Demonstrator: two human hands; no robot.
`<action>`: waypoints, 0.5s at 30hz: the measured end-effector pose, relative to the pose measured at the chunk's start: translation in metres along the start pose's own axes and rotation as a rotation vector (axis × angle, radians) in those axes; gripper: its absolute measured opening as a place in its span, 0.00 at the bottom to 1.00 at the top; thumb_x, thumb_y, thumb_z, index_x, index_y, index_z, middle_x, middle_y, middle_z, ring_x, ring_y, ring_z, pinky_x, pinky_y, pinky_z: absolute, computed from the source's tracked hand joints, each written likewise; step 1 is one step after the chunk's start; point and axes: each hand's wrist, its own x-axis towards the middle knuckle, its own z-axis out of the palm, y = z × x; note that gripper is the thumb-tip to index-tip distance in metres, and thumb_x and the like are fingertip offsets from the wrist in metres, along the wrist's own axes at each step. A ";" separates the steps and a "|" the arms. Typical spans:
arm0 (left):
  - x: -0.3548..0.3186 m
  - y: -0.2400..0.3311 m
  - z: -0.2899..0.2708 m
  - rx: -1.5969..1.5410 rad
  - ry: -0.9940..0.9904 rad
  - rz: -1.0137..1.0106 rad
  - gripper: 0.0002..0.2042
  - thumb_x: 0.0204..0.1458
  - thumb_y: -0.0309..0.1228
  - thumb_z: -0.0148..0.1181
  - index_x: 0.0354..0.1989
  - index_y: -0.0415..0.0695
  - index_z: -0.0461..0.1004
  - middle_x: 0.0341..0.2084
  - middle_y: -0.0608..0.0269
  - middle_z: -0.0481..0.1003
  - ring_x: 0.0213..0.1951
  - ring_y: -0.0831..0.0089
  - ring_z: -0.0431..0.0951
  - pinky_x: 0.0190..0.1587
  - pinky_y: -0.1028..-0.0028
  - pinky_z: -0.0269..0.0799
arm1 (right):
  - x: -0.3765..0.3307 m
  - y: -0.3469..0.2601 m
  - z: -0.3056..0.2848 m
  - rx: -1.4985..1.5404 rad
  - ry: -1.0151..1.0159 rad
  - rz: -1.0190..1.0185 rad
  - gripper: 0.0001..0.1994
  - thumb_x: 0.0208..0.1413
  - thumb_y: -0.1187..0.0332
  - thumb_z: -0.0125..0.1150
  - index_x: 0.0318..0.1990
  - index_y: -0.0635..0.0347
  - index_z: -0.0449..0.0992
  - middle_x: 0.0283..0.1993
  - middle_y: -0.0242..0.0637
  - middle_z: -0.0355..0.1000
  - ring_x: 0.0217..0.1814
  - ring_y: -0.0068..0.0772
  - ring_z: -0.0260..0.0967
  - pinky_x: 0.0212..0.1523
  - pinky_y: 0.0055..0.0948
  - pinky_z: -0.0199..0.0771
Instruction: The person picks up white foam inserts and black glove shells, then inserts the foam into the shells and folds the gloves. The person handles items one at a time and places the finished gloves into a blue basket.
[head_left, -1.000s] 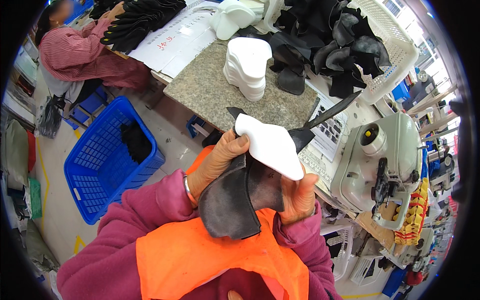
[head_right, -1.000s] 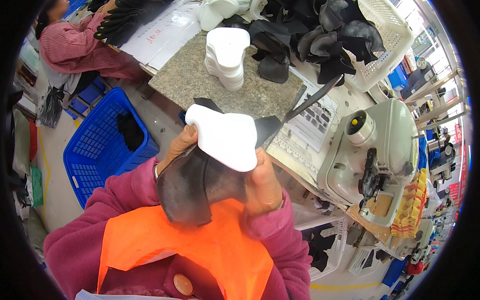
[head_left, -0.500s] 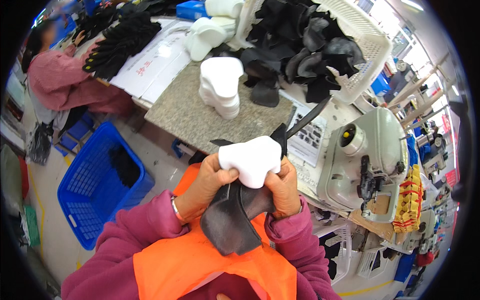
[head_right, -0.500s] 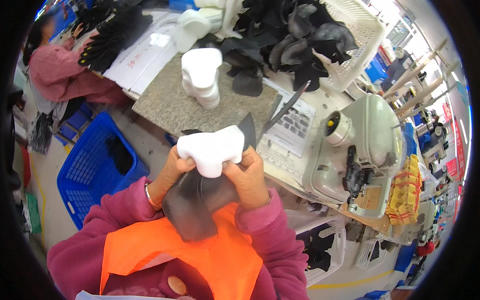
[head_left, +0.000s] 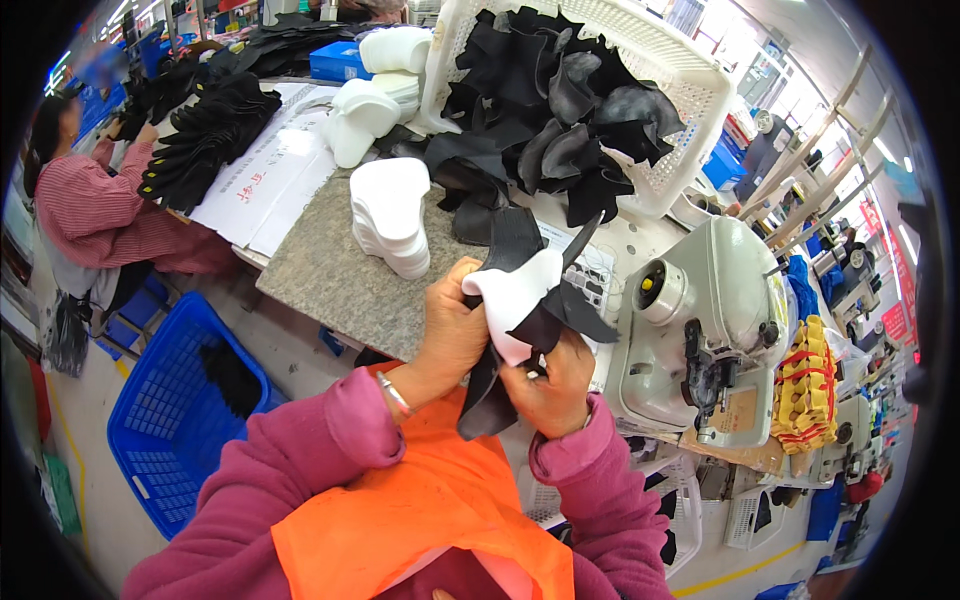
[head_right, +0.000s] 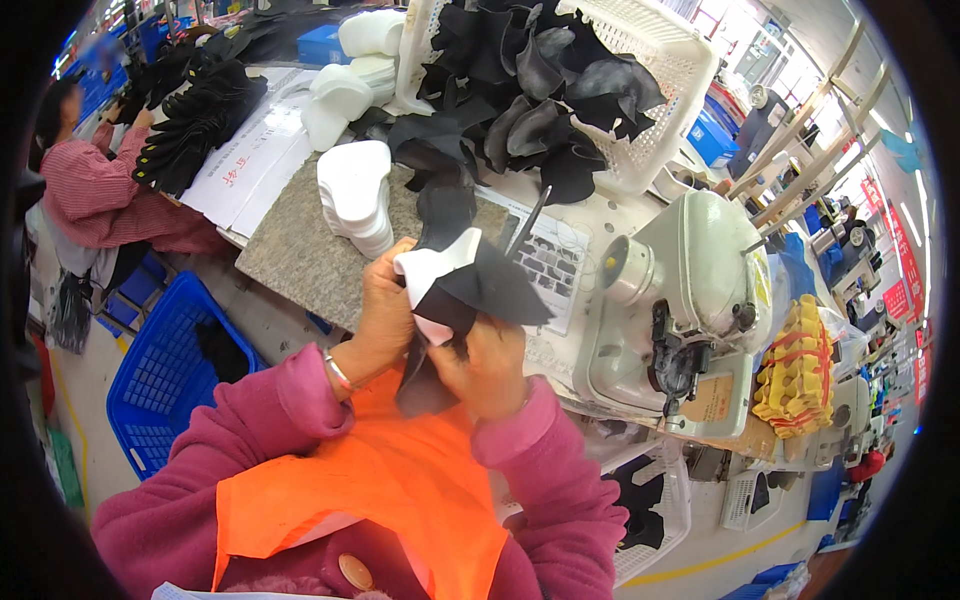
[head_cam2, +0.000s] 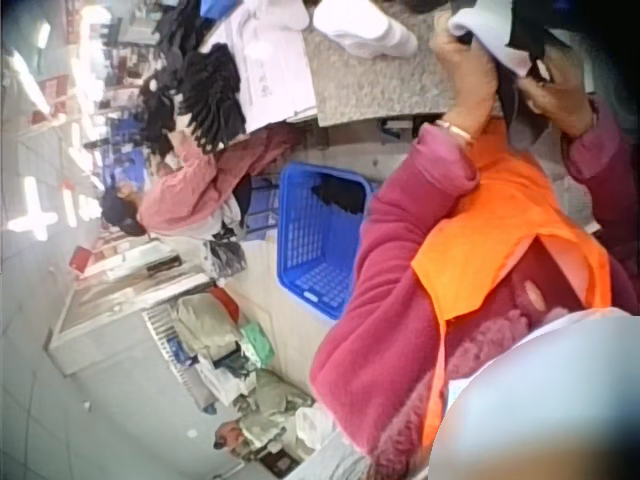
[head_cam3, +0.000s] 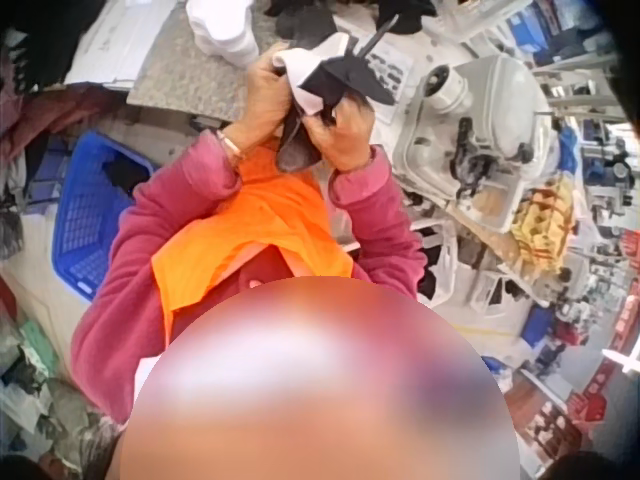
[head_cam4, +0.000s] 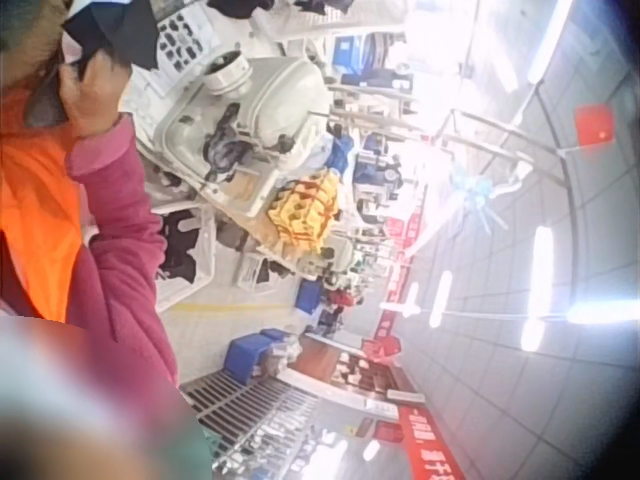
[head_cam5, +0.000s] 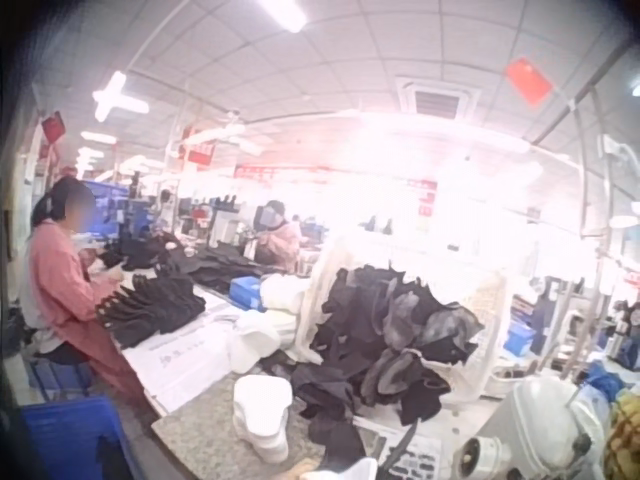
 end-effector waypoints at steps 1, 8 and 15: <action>0.006 -0.004 0.009 -0.009 0.045 -0.004 0.03 0.51 0.20 0.59 0.33 0.39 0.73 0.31 0.71 0.72 0.34 0.85 0.70 0.36 0.81 0.67 | 0.004 0.007 0.000 -0.085 0.061 -0.065 0.22 0.36 0.79 0.63 0.45 0.64 0.74 0.34 0.41 0.73 0.30 0.36 0.73 0.30 0.28 0.69; 0.092 0.025 0.050 0.222 -0.322 0.438 0.24 0.45 0.21 0.63 0.54 0.39 0.69 0.37 0.62 0.78 0.39 0.80 0.75 0.42 0.77 0.71 | 0.056 0.052 -0.041 -0.212 0.256 0.051 0.17 0.44 0.75 0.63 0.45 0.62 0.75 0.39 0.46 0.73 0.37 0.51 0.73 0.36 0.38 0.72; 0.203 0.089 0.111 0.283 -0.721 0.869 0.21 0.35 0.26 0.66 0.41 0.37 0.70 0.30 0.52 0.74 0.32 0.61 0.76 0.38 0.70 0.73 | 0.147 0.093 -0.089 -0.553 0.440 -0.315 0.14 0.51 0.76 0.64 0.45 0.72 0.74 0.39 0.41 0.77 0.35 0.30 0.76 0.39 0.28 0.75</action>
